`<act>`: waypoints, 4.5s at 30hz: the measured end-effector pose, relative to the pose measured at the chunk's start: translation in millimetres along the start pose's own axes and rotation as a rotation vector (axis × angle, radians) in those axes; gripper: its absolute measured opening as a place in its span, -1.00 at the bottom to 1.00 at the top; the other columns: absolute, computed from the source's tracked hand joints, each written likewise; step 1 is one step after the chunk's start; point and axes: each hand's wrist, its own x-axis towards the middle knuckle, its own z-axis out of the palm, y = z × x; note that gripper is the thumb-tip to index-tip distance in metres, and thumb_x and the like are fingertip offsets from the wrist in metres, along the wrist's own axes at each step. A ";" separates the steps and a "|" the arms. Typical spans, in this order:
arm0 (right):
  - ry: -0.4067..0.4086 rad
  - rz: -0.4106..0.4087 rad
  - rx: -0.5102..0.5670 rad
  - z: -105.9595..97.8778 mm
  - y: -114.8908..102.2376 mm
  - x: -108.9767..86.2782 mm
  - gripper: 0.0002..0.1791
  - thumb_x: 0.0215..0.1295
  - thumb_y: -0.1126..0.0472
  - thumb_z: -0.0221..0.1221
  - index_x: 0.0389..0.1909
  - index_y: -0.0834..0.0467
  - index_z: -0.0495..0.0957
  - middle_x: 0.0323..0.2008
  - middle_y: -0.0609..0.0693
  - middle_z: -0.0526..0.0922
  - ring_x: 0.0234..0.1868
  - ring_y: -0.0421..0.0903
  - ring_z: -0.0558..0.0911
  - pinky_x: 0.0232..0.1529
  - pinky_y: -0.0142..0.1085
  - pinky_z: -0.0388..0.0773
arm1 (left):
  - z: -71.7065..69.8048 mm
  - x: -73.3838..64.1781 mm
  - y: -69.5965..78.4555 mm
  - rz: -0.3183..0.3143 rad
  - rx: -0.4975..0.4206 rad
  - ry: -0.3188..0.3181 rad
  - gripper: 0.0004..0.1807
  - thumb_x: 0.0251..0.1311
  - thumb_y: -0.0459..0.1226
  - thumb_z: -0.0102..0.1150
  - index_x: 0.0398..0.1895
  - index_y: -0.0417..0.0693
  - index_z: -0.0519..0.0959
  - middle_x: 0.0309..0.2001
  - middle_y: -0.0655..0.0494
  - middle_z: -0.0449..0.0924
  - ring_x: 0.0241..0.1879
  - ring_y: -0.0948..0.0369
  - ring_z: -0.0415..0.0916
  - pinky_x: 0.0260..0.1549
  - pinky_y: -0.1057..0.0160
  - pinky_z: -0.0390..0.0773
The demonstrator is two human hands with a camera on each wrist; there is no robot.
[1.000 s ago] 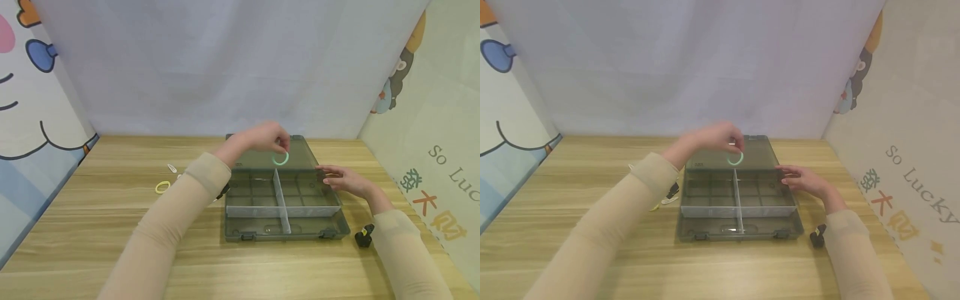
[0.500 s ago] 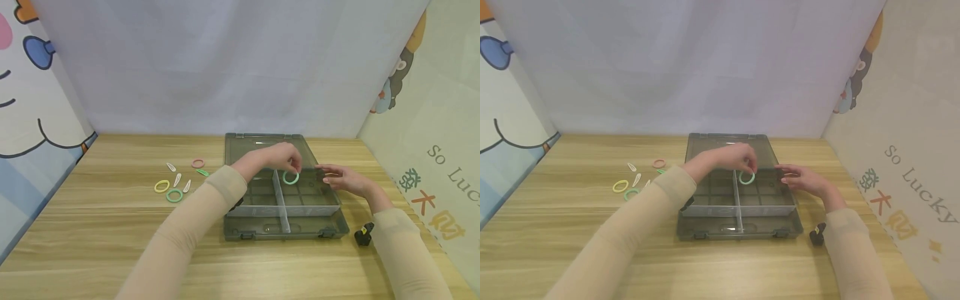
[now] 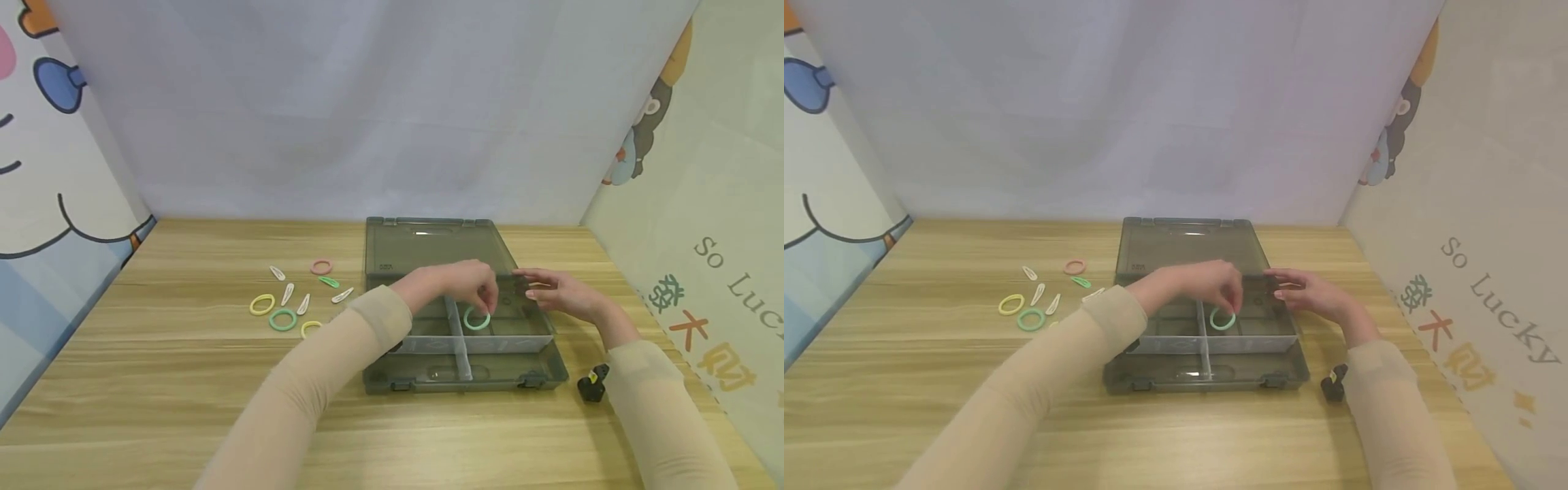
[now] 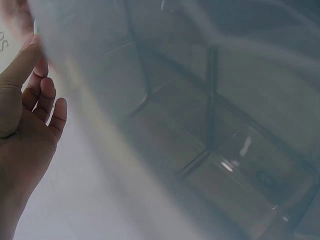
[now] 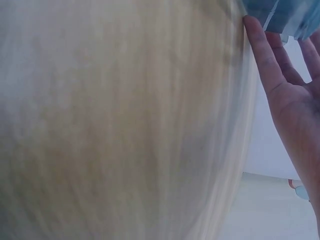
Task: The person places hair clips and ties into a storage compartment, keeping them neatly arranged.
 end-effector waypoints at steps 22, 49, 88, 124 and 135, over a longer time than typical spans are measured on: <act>-0.026 -0.001 0.013 6.0 -3.4 6.6 -0.34 0.40 0.08 0.05 0.44 0.06 0.07 0.45 0.26 -0.10 0.38 0.31 0.10 0.24 0.22 0.17 | 30.1 -2.0 -5.9 -0.021 -0.062 -0.072 -0.92 0.12 -0.24 0.31 -0.31 0.05 0.72 -0.29 0.27 0.65 -0.31 0.37 0.52 -0.29 0.50 0.47; 0.084 0.010 -0.030 9.8 -3.7 -4.9 -0.32 0.38 -0.02 0.06 0.41 0.12 0.07 0.40 0.33 0.06 0.36 0.32 0.13 0.15 0.22 0.30 | -10.1 -61.5 -13.9 0.001 -0.028 0.110 -0.75 0.13 -0.13 0.30 -0.12 0.09 0.64 -0.18 0.10 0.58 -0.19 0.23 0.50 -0.21 0.40 0.43; 0.032 -0.007 0.028 16.3 0.2 -0.9 -0.29 0.42 0.01 0.01 0.47 0.08 -0.04 0.46 0.29 -0.11 0.40 0.36 0.00 0.15 0.39 0.08 | -4.7 -233.4 -57.4 -0.186 -0.057 0.246 -0.82 0.10 -0.14 0.32 -0.20 0.13 0.67 -0.25 0.22 0.60 -0.15 0.17 0.39 -0.09 0.10 0.40; 0.021 0.004 0.023 18.2 -4.1 -2.9 -0.29 0.42 0.00 0.00 0.48 0.07 -0.06 0.46 0.28 -0.13 0.40 0.35 -0.02 0.16 0.36 0.10 | 62.3 -260.9 -104.8 -0.262 -0.148 0.224 -0.95 -0.02 -0.22 0.39 -0.48 0.12 0.68 -0.48 0.42 0.59 -0.44 0.43 0.43 -0.39 0.38 0.48; 0.020 0.004 0.042 17.6 -0.2 -0.3 -0.28 0.42 0.01 0.00 0.47 0.08 -0.06 0.46 0.27 -0.14 0.41 0.35 -0.03 0.16 0.37 0.10 | 51.3 -259.3 -100.4 -0.264 -0.204 0.246 -0.94 0.00 -0.22 0.36 -0.44 0.04 0.69 -0.45 0.36 0.63 -0.42 0.40 0.49 -0.35 0.37 0.52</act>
